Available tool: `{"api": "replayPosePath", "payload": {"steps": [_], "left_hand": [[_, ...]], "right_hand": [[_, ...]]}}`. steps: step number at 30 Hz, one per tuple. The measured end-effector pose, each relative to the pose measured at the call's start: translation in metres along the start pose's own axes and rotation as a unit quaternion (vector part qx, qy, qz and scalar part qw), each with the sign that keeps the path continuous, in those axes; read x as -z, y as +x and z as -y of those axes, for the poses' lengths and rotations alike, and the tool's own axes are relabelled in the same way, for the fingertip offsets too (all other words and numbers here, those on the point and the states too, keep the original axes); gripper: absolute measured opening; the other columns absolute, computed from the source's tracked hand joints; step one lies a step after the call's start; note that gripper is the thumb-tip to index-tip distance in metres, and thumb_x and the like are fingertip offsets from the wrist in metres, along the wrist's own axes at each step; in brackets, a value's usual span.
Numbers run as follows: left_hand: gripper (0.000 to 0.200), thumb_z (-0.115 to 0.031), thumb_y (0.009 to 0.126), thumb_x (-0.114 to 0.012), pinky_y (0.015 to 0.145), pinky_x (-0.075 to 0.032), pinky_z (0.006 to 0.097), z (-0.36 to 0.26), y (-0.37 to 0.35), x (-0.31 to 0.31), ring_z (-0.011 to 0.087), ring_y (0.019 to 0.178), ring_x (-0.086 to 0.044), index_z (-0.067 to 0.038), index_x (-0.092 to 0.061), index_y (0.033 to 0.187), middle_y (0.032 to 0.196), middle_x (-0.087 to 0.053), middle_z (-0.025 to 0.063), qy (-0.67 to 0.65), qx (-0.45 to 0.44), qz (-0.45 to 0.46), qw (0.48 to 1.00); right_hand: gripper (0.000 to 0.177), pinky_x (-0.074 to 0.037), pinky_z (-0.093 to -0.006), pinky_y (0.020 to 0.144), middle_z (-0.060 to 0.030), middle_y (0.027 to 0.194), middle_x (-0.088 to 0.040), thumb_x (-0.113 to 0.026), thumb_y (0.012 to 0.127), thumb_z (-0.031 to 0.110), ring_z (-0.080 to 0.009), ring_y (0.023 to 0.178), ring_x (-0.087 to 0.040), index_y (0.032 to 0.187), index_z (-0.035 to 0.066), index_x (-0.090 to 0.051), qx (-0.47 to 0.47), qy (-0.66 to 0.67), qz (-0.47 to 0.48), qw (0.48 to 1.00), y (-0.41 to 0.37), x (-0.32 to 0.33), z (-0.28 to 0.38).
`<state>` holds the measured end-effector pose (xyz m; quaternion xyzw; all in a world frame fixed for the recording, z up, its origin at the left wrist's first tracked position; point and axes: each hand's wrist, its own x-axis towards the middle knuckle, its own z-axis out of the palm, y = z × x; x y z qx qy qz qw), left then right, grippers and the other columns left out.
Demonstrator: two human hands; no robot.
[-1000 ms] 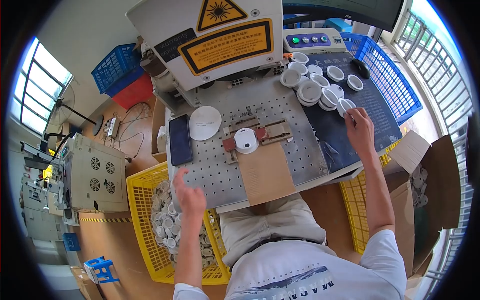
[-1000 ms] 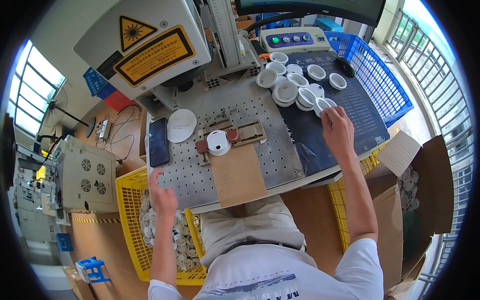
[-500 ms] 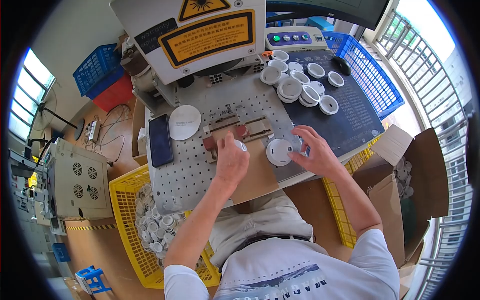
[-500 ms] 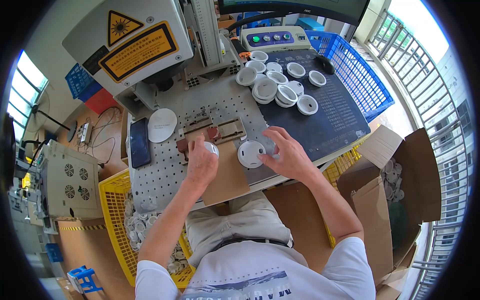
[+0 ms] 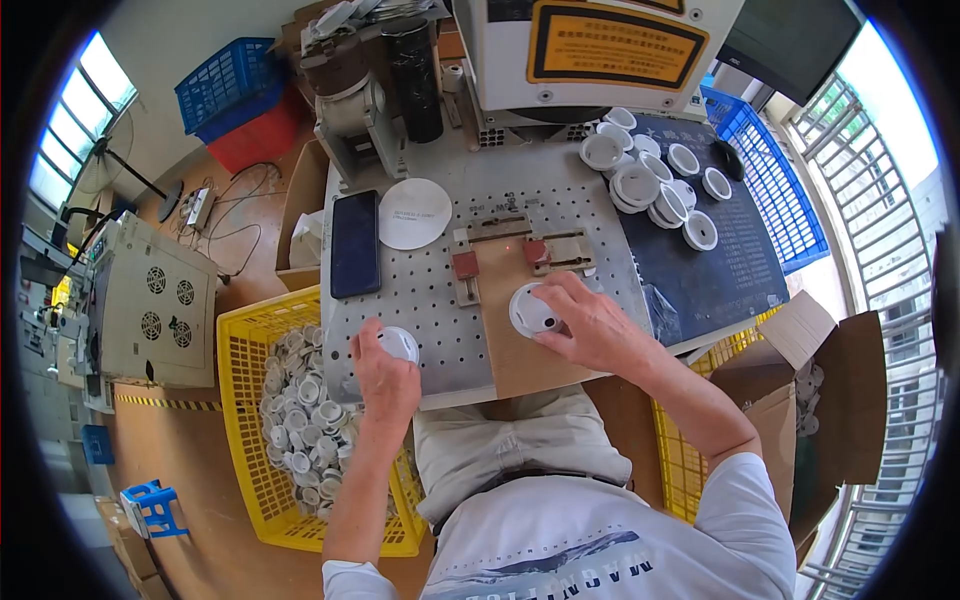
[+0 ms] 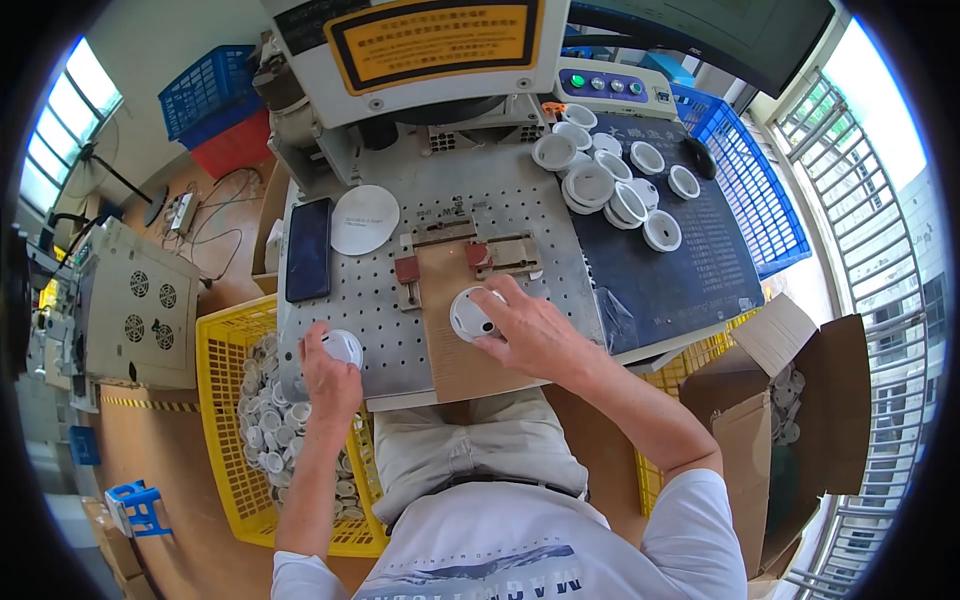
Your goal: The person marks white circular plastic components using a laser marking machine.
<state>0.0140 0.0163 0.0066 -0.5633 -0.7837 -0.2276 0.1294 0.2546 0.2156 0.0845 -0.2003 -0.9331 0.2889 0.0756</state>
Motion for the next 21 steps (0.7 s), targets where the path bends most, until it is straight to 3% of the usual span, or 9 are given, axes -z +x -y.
{"api": "replayPosePath", "payload": {"steps": [5,19,21], "left_hand": [[0.011,0.011,0.057,-0.064,0.097,-0.040,0.0475,-0.007,0.000,0.005,0.0427,0.112,-0.050,0.012,-0.064,0.067,0.125,-0.051,0.0224,-0.039,0.045,0.002,0.998],[0.014,0.010,0.053,-0.065,0.095,-0.042,0.0478,-0.006,0.001,0.001,0.0433,0.110,-0.052,0.012,-0.063,0.067,0.123,-0.053,0.0237,-0.054,0.058,-0.011,0.997],[0.010,0.005,0.056,-0.068,0.090,-0.043,0.0489,-0.002,0.000,-0.002,0.0442,0.106,-0.049,0.007,-0.065,0.064,0.124,-0.050,0.0239,-0.042,0.043,-0.014,0.998]], "right_hand": [[0.048,-0.053,-0.0472,0.078,-0.0188,0.128,-0.051,-0.071,0.083,0.022,-0.0400,0.089,-0.066,0.123,0.003,-0.053,0.022,-0.025,-0.037,0.999,0.028,-0.008,0.004],[0.044,-0.056,-0.0445,0.070,-0.0227,0.121,-0.056,-0.073,0.082,0.023,-0.0389,0.085,-0.067,0.111,-0.004,-0.054,-0.004,-0.081,-0.112,0.990,0.064,-0.026,0.008],[0.045,-0.057,-0.0444,0.069,-0.0232,0.121,-0.056,-0.074,0.082,0.023,-0.0387,0.084,-0.067,0.111,-0.005,-0.054,-0.010,-0.084,-0.108,0.991,0.071,-0.026,0.006]]}}
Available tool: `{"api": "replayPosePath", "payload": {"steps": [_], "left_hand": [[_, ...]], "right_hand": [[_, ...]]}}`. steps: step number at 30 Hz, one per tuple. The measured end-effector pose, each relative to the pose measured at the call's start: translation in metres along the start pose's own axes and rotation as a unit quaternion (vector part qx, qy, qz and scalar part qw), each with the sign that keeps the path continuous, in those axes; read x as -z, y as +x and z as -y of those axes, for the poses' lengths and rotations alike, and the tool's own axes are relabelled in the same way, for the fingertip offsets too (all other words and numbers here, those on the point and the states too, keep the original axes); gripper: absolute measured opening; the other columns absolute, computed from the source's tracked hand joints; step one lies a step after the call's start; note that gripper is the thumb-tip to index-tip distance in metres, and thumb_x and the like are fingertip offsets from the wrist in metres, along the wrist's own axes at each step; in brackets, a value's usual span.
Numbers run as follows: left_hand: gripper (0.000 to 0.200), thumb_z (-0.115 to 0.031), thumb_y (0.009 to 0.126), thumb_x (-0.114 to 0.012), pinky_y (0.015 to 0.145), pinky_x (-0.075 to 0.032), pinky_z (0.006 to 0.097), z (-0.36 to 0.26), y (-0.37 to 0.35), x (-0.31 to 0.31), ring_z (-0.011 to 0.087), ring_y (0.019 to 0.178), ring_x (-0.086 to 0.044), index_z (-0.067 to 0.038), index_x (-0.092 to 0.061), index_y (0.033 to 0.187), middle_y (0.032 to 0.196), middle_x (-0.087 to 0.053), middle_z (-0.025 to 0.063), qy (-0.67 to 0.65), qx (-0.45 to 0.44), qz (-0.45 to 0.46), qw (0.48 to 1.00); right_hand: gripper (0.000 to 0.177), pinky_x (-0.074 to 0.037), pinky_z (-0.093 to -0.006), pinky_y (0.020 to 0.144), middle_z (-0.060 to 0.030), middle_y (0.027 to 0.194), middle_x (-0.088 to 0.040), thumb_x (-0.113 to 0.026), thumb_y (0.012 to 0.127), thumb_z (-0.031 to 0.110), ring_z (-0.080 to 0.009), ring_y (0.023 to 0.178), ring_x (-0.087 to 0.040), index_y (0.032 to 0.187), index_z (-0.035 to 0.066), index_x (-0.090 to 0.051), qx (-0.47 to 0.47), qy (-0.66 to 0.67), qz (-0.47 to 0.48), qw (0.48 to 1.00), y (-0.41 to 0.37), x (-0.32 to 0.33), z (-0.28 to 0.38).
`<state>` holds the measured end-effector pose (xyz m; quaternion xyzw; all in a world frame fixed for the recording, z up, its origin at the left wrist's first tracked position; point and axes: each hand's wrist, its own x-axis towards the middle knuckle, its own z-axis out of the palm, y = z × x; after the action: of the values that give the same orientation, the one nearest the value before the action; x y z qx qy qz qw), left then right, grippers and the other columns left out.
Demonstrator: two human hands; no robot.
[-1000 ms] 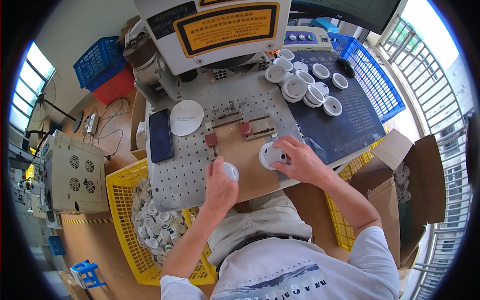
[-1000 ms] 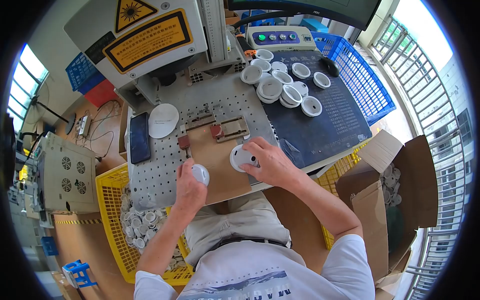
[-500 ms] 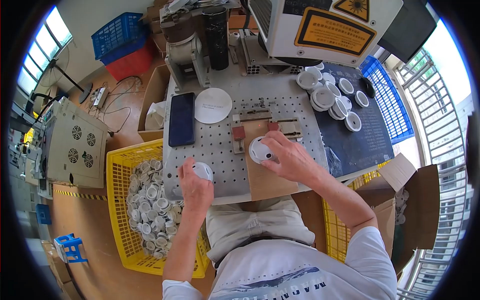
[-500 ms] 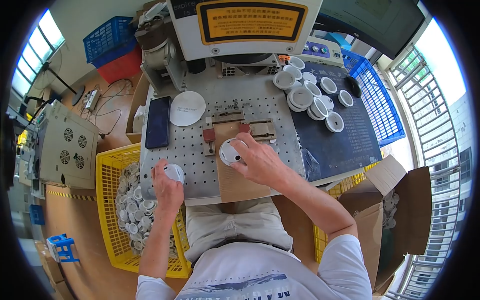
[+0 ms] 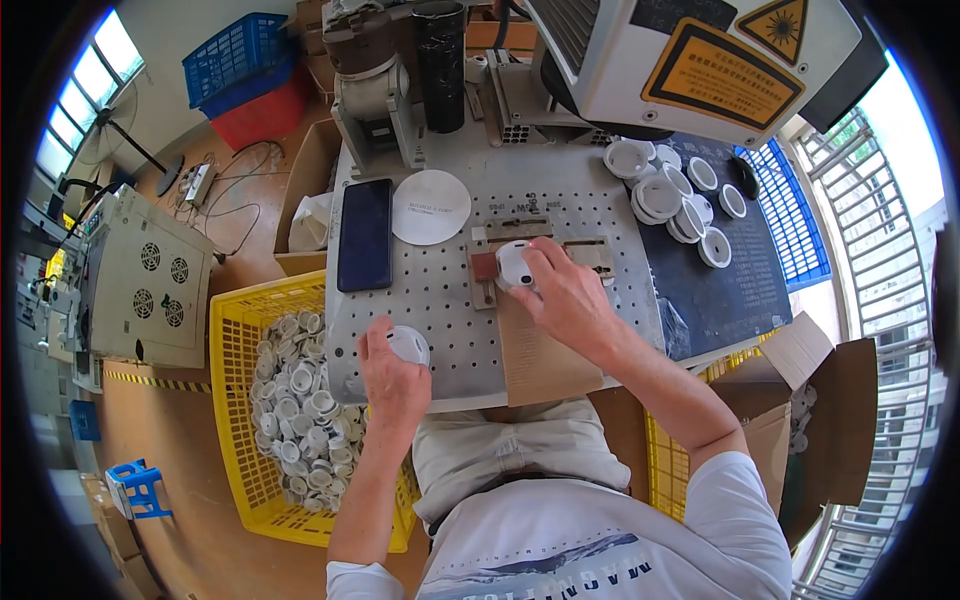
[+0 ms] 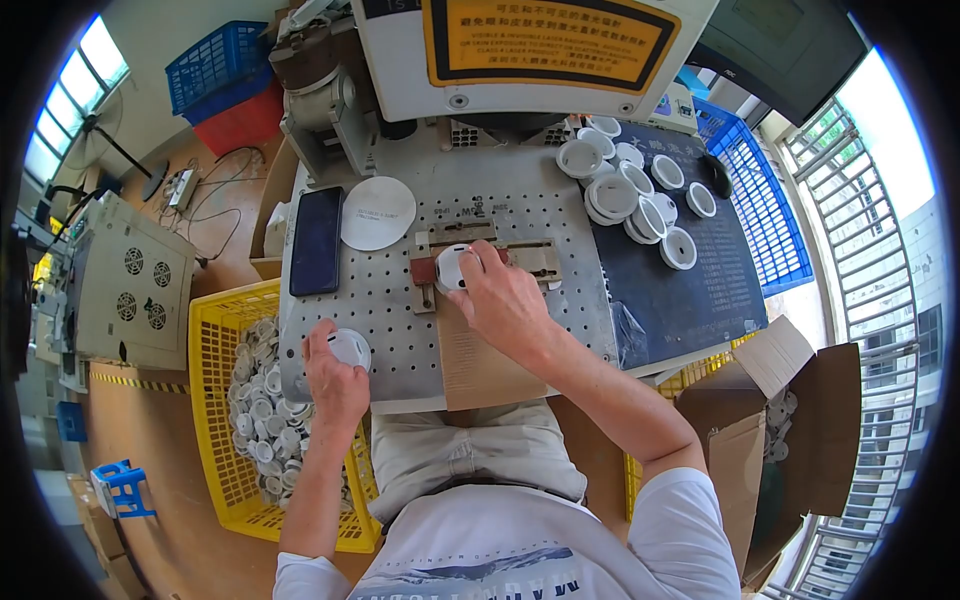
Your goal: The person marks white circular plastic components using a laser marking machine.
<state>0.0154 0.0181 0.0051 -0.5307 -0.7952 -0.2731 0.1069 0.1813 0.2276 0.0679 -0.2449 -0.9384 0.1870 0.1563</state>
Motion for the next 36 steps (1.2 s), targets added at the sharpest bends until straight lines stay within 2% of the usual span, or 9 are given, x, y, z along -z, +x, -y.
{"api": "replayPosePath", "payload": {"steps": [7,11,16,20,21,24,25,31,36], "left_hand": [[0.017,0.006,0.057,-0.063,0.091,-0.043,0.0478,0.001,-0.001,0.007,0.0422,0.107,-0.051,0.009,-0.064,0.074,0.120,-0.053,0.0241,-0.018,-0.005,0.002,1.000],[0.043,0.008,0.066,-0.051,0.096,-0.042,0.0467,0.047,-0.035,0.042,0.0422,0.111,-0.050,0.018,-0.052,0.108,0.122,-0.052,0.0269,-0.011,0.116,-0.013,0.993],[0.039,-0.003,0.081,-0.049,0.100,-0.038,0.0440,0.095,-0.052,0.107,0.0396,0.114,-0.051,0.019,-0.050,0.114,0.120,-0.055,0.0254,0.062,0.228,-0.166,0.957],[0.047,-0.041,0.094,-0.051,0.093,-0.039,0.0476,0.005,-0.016,0.158,0.0381,0.105,-0.052,0.005,-0.058,0.100,0.102,-0.060,0.0271,-0.325,-0.155,-0.279,0.890],[0.064,-0.060,0.090,-0.051,0.090,-0.039,0.0462,-0.015,-0.022,0.182,0.0360,0.103,-0.053,0.002,-0.059,0.105,0.103,-0.060,0.0260,-0.221,-0.189,-0.274,0.917],[0.032,-0.042,0.100,-0.048,0.086,-0.040,0.0343,-0.136,0.022,0.205,0.0229,0.101,-0.049,-0.017,-0.056,0.118,0.116,-0.059,0.0092,-0.564,-0.430,-0.378,0.595],[0.032,-0.042,0.100,-0.048,0.086,-0.040,0.0343,-0.149,0.043,0.200,0.0229,0.101,-0.049,-0.017,-0.056,0.118,0.116,-0.059,0.0092,-0.569,-0.430,-0.376,0.592],[0.027,-0.033,0.101,-0.041,0.080,-0.040,0.0306,-0.222,0.122,0.200,0.0205,0.094,-0.050,-0.016,-0.056,0.117,0.105,-0.056,0.0074,-0.516,-0.310,-0.069,0.796],[0.025,-0.025,0.103,-0.036,0.074,-0.041,0.0275,-0.262,0.150,0.218,0.0185,0.087,-0.051,-0.015,-0.055,0.116,0.096,-0.053,0.0060,-0.407,-0.161,0.188,0.879]], "right_hand": [[0.042,-0.057,-0.0436,0.065,-0.0202,0.125,-0.056,-0.073,0.082,0.019,-0.0366,0.081,-0.068,0.114,-0.002,-0.054,-0.001,-0.013,-0.052,0.999,-0.003,-0.004,-0.003],[0.037,-0.056,-0.0405,0.062,-0.0149,0.125,-0.058,-0.071,0.083,0.013,-0.0300,0.070,-0.067,0.116,0.003,-0.057,-0.008,0.063,-0.128,0.990,-0.031,0.019,-0.008],[0.026,-0.053,-0.0361,0.058,-0.0139,0.123,-0.060,-0.068,0.085,0.009,-0.0239,0.059,-0.064,0.108,0.001,-0.061,-0.100,0.093,-0.161,0.977,-0.085,0.023,-0.048],[0.021,-0.052,-0.0360,0.060,-0.0131,0.116,-0.063,-0.066,0.084,0.006,-0.0273,0.063,-0.064,0.104,0.001,-0.062,-0.123,0.118,-0.187,0.967,-0.098,0.017,-0.049],[0.020,-0.052,-0.0368,0.062,-0.0126,0.114,-0.064,-0.066,0.084,0.006,-0.0293,0.066,-0.065,0.103,0.002,-0.062,-0.110,0.108,-0.194,0.969,-0.097,0.016,-0.050],[0.017,-0.053,-0.0394,0.065,-0.0115,0.110,-0.066,-0.066,0.083,0.006,-0.0340,0.072,-0.065,0.100,0.003,-0.063,-0.119,0.098,-0.189,0.970,-0.099,0.012,-0.053],[0.016,-0.053,-0.0401,0.065,-0.0114,0.109,-0.066,-0.065,0.083,0.006,-0.0346,0.073,-0.065,0.098,0.002,-0.063,-0.112,0.098,-0.190,0.970,-0.100,0.011,-0.055],[0.011,-0.053,-0.0389,0.063,-0.0119,0.100,-0.068,-0.065,0.083,0.005,-0.0337,0.071,-0.065,0.093,0.002,-0.063,-0.079,0.123,-0.215,0.966,-0.103,0.012,-0.058],[0.013,-0.052,-0.0336,0.061,-0.0100,0.096,-0.068,-0.067,0.082,0.002,-0.0224,0.065,-0.064,0.094,0.001,-0.064,-0.119,0.176,-0.269,0.940,-0.107,0.032,-0.069]]}}
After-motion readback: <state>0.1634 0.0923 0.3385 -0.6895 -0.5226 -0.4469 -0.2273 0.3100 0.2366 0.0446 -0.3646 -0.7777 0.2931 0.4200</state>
